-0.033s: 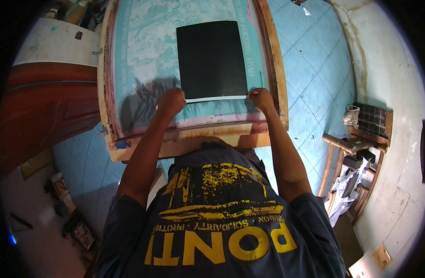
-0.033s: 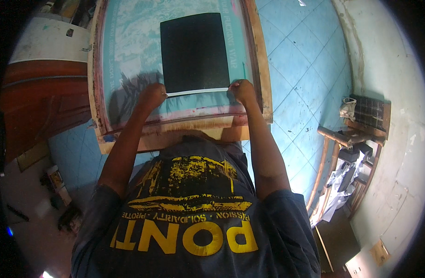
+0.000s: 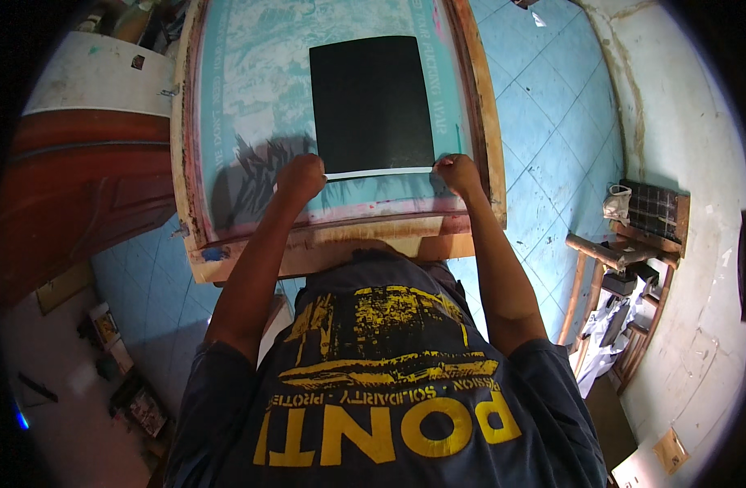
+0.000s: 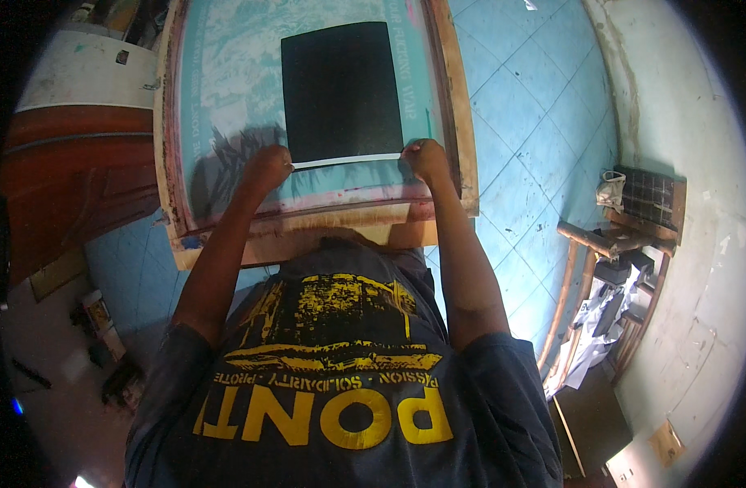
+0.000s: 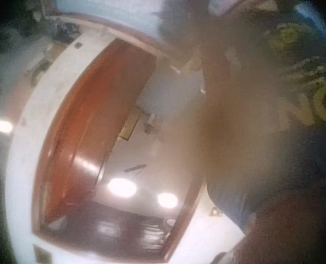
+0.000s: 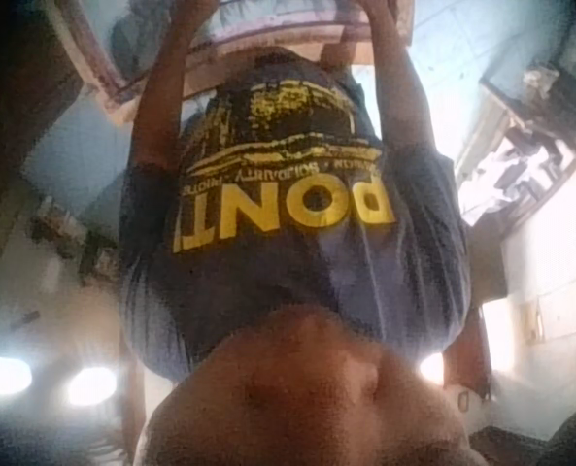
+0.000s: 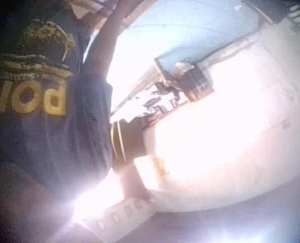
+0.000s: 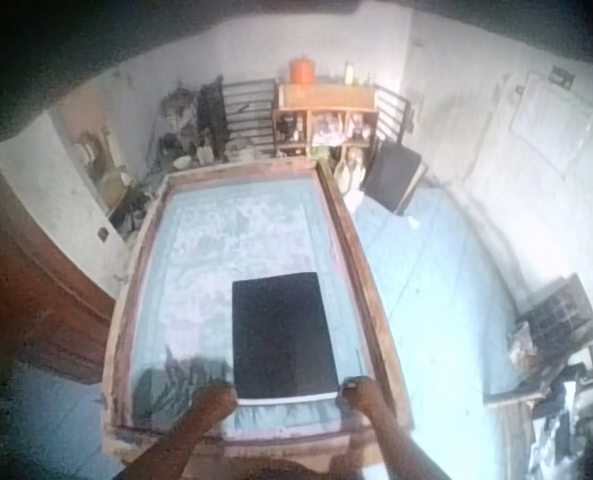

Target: The person handles a large screen printing frame, adjusting its clamps and positioning it on a work surface. They then retrieve a black sheet and place it on the frame, preparing for a printing step.

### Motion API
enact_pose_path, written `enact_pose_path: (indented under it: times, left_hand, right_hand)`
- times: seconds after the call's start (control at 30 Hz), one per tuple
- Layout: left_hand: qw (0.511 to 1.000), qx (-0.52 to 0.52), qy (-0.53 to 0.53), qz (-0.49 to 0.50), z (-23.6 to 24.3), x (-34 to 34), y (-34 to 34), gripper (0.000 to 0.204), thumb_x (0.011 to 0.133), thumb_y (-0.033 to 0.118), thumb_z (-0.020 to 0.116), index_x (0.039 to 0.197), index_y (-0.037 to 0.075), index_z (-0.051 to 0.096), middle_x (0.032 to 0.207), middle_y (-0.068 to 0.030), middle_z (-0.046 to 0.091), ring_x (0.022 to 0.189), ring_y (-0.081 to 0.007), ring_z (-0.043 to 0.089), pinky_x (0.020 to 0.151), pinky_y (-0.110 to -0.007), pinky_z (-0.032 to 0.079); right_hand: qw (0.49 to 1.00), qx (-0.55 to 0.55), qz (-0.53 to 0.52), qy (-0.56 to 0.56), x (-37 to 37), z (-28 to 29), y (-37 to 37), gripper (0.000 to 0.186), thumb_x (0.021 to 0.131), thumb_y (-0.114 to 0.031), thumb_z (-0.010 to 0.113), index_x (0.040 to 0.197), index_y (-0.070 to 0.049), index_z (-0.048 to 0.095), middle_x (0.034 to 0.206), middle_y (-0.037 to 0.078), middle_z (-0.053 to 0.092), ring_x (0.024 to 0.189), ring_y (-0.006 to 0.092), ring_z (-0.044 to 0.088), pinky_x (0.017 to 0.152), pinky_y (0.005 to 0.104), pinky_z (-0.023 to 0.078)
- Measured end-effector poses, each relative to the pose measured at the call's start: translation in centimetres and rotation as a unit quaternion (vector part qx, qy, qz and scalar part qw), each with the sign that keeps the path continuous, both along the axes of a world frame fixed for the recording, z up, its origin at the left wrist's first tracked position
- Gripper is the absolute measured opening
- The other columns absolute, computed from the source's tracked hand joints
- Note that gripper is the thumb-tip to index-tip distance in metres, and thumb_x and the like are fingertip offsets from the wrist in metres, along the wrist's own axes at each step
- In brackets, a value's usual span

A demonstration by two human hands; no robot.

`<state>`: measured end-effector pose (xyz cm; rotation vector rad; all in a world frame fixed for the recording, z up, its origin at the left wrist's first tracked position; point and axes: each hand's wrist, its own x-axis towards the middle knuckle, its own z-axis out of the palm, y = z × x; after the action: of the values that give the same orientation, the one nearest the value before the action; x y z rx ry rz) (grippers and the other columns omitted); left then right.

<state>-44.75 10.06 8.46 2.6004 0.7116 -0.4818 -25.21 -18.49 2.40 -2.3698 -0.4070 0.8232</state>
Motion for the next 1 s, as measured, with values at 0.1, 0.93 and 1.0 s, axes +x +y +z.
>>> enact_pose_path:
  times: [0.1, 0.93, 1.0]
  left_hand:
    - [1.000, 0.005, 0.007, -0.003, -0.2, 0.0, -0.1, 0.012, 0.075, 0.013, 0.067, 0.086, 0.007, 0.070, 0.092, -0.0175, 0.069, 0.091, -0.0374, 0.066, 0.077, -0.046, 0.054]
    - [0.999, 0.038, -0.007, -0.034, 0.0, 0.4, -0.6, 0.012, 0.075, 0.011, 0.064, 0.084, 0.005, 0.069, 0.090, -0.0161, 0.068, 0.092, -0.0356, 0.065, 0.079, -0.047, 0.053]
    - [0.998, 0.046, -0.013, -0.034, -0.3, 0.2, -0.6, 0.011, 0.075, 0.010, 0.064, 0.084, 0.005, 0.069, 0.090, -0.0156, 0.068, 0.092, -0.0355, 0.065, 0.078, -0.047, 0.053]
  right_hand:
    - [1.000, 0.014, 0.003, -0.003, -0.1, -0.2, -0.2, 0.012, 0.079, -0.018, 0.063, 0.079, -0.013, 0.075, 0.068, 0.013, 0.067, 0.060, 0.0245, 0.065, 0.058, 0.0366, 0.050]
    - [0.999, -0.014, 0.036, -0.037, 1.1, -1.6, 0.1, 0.014, 0.075, -0.022, 0.070, 0.083, -0.012, 0.076, 0.078, 0.015, 0.070, 0.073, 0.0302, 0.069, 0.068, 0.0402, 0.053]
    - [0.999, -0.016, 0.037, -0.037, 1.0, -1.4, 0.2, 0.014, 0.076, -0.022, 0.070, 0.083, -0.012, 0.076, 0.077, 0.015, 0.070, 0.073, 0.0302, 0.069, 0.069, 0.0399, 0.053]
